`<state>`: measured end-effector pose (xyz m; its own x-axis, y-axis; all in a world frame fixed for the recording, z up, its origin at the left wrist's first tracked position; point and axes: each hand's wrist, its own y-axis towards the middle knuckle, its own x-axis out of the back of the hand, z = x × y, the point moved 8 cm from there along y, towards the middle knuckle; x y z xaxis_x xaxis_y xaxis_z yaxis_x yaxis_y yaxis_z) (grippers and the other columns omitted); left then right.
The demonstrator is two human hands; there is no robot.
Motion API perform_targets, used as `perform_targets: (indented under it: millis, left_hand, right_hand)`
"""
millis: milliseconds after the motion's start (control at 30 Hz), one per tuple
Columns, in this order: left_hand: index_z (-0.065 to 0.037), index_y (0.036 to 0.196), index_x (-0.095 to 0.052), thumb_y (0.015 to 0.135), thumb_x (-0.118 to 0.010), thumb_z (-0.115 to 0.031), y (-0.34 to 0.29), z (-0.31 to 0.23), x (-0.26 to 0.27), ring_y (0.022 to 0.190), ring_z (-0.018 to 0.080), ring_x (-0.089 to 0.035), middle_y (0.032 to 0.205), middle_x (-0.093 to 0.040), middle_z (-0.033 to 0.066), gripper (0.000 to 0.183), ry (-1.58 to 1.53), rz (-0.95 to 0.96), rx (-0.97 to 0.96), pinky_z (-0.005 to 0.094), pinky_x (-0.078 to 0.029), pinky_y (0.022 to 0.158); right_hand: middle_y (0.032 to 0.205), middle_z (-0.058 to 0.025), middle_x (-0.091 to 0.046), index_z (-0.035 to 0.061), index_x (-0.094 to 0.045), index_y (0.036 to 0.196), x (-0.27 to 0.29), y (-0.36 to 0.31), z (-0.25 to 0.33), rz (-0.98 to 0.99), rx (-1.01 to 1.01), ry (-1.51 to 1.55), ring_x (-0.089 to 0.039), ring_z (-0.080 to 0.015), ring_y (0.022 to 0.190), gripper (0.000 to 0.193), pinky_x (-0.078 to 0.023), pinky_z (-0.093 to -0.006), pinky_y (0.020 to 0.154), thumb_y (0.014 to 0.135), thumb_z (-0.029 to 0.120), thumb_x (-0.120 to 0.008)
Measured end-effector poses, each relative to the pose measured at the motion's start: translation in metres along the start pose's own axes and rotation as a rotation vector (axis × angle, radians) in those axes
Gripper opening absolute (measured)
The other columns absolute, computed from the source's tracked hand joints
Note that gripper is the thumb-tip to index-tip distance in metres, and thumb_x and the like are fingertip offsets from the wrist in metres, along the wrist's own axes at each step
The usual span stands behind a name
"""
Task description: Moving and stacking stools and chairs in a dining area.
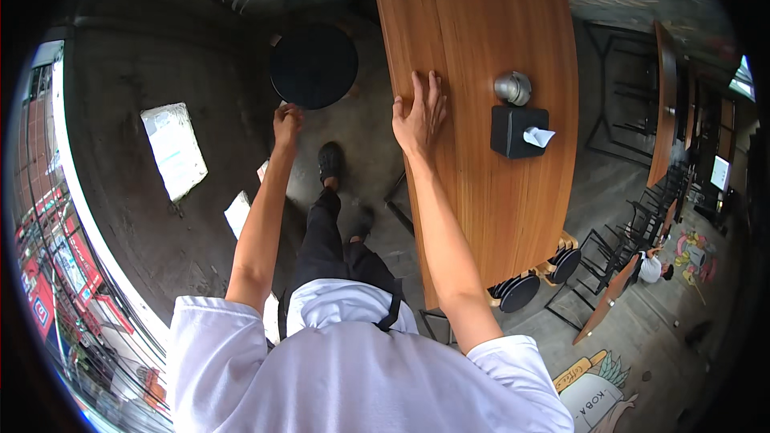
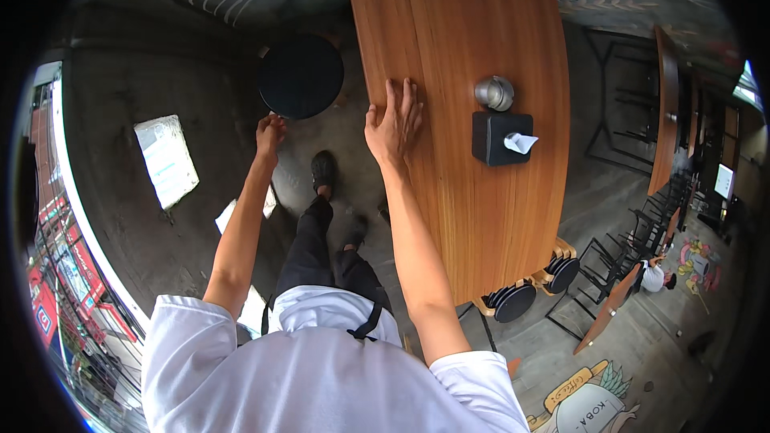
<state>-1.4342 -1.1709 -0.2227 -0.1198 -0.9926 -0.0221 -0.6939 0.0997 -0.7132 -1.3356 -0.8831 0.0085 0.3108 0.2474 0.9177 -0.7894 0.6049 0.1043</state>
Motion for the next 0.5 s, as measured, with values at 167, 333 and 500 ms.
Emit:
perform_targets:
  millis: [167,333,500]
  left_hand:
    - [-0.002,0.103,-0.067,0.082,-0.061,-0.027,0.154,-0.008,0.173,0.076,0.0229,-0.066,0.087,-0.069,0.0083,0.033,0.413,-0.228,-0.156,0.0348,-0.050,0.069]
    - [-0.002,0.109,-0.068,0.080,-0.064,-0.038,0.196,0.011,0.058,0.096,0.0354,-0.066,0.102,-0.070,0.0160,0.047,0.509,-0.395,-0.139,0.0410,-0.051,0.086]
    - [-0.004,0.124,-0.062,0.077,-0.068,-0.055,0.258,-0.023,0.070,0.117,0.0391,-0.057,0.130,-0.058,0.0216,0.070,0.740,-0.523,-0.097,0.0483,-0.044,0.100]
  right_hand:
    - [0.154,-0.0143,-0.033,0.0148,-0.043,0.145,-0.026,0.023,0.066,-0.051,0.104,-0.001,-0.032,-0.0327,0.141,0.064,-0.025,-0.0532,0.110,0.085,0.024,-0.062]
    - [0.151,-0.0139,-0.039,0.0137,-0.050,0.140,-0.014,0.030,0.008,-0.055,0.056,-0.193,-0.037,-0.0323,0.138,0.062,-0.026,-0.0488,0.107,0.081,0.025,-0.062]
    - [0.151,-0.0137,-0.040,0.0133,-0.051,0.140,-0.029,0.033,0.019,-0.025,0.047,-0.178,-0.038,-0.0326,0.138,0.063,-0.026,-0.0482,0.107,0.079,0.026,-0.062]
